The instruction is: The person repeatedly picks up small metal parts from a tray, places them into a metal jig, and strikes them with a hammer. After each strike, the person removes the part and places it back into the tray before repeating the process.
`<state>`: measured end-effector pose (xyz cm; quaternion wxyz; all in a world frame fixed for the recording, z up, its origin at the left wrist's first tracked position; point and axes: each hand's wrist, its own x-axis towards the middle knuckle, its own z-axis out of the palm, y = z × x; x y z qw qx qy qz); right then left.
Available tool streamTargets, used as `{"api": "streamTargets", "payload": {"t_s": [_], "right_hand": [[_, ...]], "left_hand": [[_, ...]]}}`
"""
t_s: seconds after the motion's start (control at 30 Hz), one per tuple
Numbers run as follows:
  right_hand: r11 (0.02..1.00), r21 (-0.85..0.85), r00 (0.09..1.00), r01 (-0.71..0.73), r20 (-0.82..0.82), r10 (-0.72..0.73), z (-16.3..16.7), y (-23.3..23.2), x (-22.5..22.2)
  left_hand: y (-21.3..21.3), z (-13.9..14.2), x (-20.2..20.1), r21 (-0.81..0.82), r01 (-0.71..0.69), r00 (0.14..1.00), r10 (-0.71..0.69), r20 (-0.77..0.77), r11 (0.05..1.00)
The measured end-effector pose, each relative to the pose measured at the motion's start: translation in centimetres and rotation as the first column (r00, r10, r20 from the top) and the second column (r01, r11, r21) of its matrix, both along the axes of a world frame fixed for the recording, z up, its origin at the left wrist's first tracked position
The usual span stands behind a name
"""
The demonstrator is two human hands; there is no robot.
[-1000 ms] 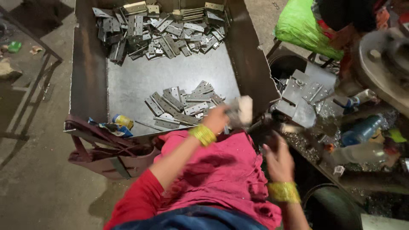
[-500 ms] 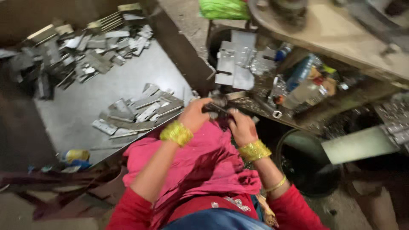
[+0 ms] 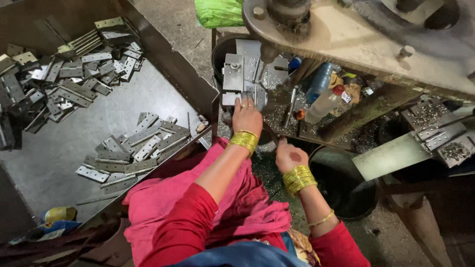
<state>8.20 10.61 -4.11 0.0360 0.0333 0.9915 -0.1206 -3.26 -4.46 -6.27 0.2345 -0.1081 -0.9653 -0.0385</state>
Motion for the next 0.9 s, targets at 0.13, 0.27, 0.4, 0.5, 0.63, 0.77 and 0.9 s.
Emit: {"api": "streamTargets", "payload": {"t_s": [0.13,0.27,0.4,0.5,0.63,0.77,0.9], "right_hand": [[0.999,0.000,0.990,-0.039,0.135,0.038,-4.4,1.6,-2.2],[0.975,-0.221,0.997,0.025,0.078,-0.008,-9.5,2.0,-0.7],[0.949,-0.279,0.988,0.146,-0.015,-0.156,-11.8,2.0,1.2],[0.999,-0.003,0.983,0.044,0.179,-0.043,-11.1,2.3,0.9],[0.979,-0.166,0.973,0.115,0.216,-0.077,-9.7,2.3,0.2],[0.962,-0.213,0.982,0.173,0.119,-0.150,-10.2,1.9,1.1],[0.966,-0.190,0.979,0.173,0.140,-0.147,-10.7,2.0,1.3]], "left_hand": [[-0.4,2.2,-2.3,-0.105,0.022,0.958,0.009,0.288,0.994],[0.1,2.4,-3.0,-0.032,-0.023,0.996,0.026,0.085,0.999],[-0.5,1.8,-2.1,-0.044,-0.001,0.979,0.010,0.203,0.999],[-1.2,2.2,-2.5,-0.043,0.009,0.966,0.002,0.259,0.999],[-0.8,3.0,-4.3,-0.113,-0.051,0.970,0.076,0.231,0.992],[-0.2,2.3,-5.0,-0.023,-0.049,0.924,0.054,0.380,0.999],[-1.0,2.7,-5.3,-0.109,-0.038,0.926,0.076,0.369,0.993]]}}
